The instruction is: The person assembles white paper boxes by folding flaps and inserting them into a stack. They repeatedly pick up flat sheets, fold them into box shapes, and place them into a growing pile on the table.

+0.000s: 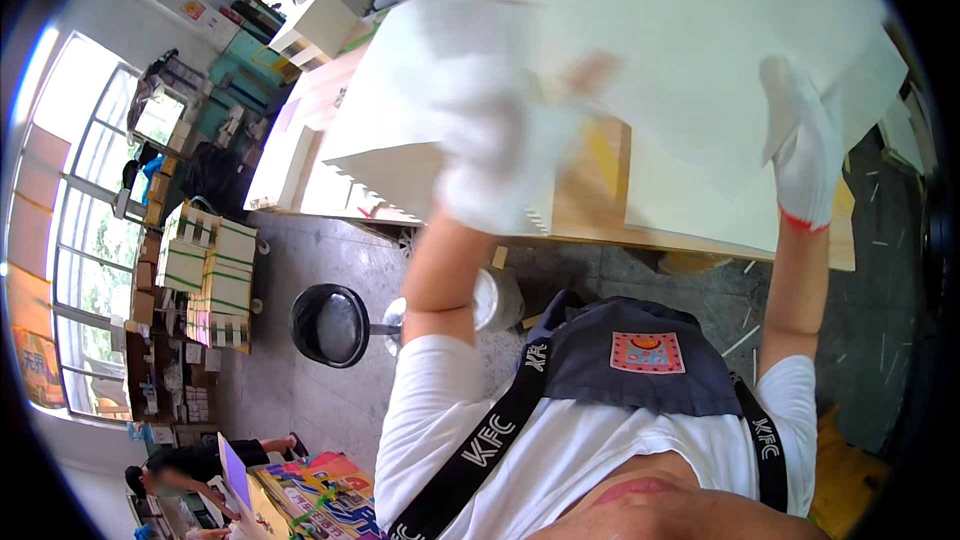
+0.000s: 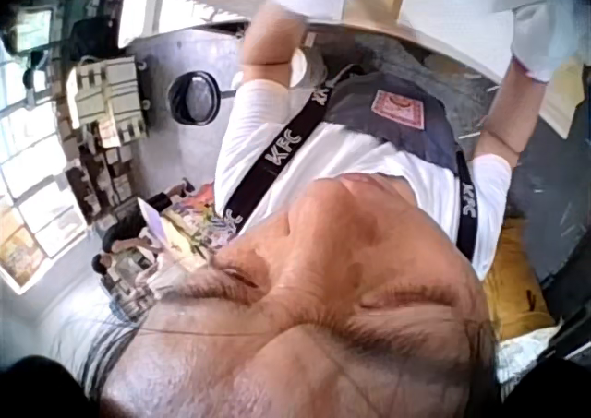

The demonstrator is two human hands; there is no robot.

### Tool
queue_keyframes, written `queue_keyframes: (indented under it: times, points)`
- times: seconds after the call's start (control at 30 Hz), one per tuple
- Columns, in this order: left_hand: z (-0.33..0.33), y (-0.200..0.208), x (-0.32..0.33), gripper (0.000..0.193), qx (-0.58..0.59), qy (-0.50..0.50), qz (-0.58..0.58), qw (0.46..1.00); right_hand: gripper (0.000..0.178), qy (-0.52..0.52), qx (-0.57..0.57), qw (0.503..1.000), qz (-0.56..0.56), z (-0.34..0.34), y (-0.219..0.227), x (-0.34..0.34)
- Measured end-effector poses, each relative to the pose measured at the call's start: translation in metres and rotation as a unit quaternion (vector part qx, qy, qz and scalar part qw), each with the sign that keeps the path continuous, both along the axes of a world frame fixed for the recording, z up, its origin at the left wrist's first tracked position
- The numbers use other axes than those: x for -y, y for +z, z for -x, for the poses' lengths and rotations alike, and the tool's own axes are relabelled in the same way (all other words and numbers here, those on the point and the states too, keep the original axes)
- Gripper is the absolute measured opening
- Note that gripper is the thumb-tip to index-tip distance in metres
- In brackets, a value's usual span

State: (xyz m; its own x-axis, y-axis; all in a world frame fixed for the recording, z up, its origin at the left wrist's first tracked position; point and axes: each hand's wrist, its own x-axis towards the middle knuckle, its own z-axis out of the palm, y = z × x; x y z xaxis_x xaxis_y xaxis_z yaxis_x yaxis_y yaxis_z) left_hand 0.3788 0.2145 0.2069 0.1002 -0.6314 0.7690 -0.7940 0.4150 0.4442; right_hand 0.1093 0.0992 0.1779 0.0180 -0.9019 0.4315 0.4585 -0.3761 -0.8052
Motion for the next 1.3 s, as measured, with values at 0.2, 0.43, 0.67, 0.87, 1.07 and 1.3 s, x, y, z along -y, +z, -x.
queue_keyframes:
  times: [0.2, 0.43, 0.67, 0.87, 1.07, 1.3]
  points:
    - [-0.152, 0.069, -0.073, 0.059, -0.183, -0.035, -0.007, 0.982, 0.045, -0.126, -0.378, 0.773, 0.494, -0.108, 0.046, 0.015]
    - [-0.285, 0.047, -0.075, 0.051, -0.272, 0.048, -0.163, 0.947, 0.061, 0.171, -0.291, 0.94, 0.042, -0.265, 0.032, 0.024]
    - [-0.292, 0.026, -0.098, 0.059, 0.142, 0.238, -0.378, 0.883, 0.073, -0.045, -0.672, 0.73, 0.115, -0.235, 0.025, 0.01]
    - [-0.298, 0.024, -0.127, 0.071, 0.166, 0.129, -0.35, 0.913, 0.063, 0.036, -0.625, 0.699, 0.344, -0.207, 0.027, -0.076]
    - [-0.299, 0.019, -0.124, 0.059, 0.16, 0.143, -0.349, 0.912, 0.05, -0.018, -0.592, 0.697, 0.403, -0.207, 0.008, -0.084]
    - [-0.305, 0.008, -0.129, 0.048, 0.136, 0.071, -0.271, 0.95, 0.05, -0.046, -0.586, 0.698, 0.41, -0.207, -0.001, -0.087]
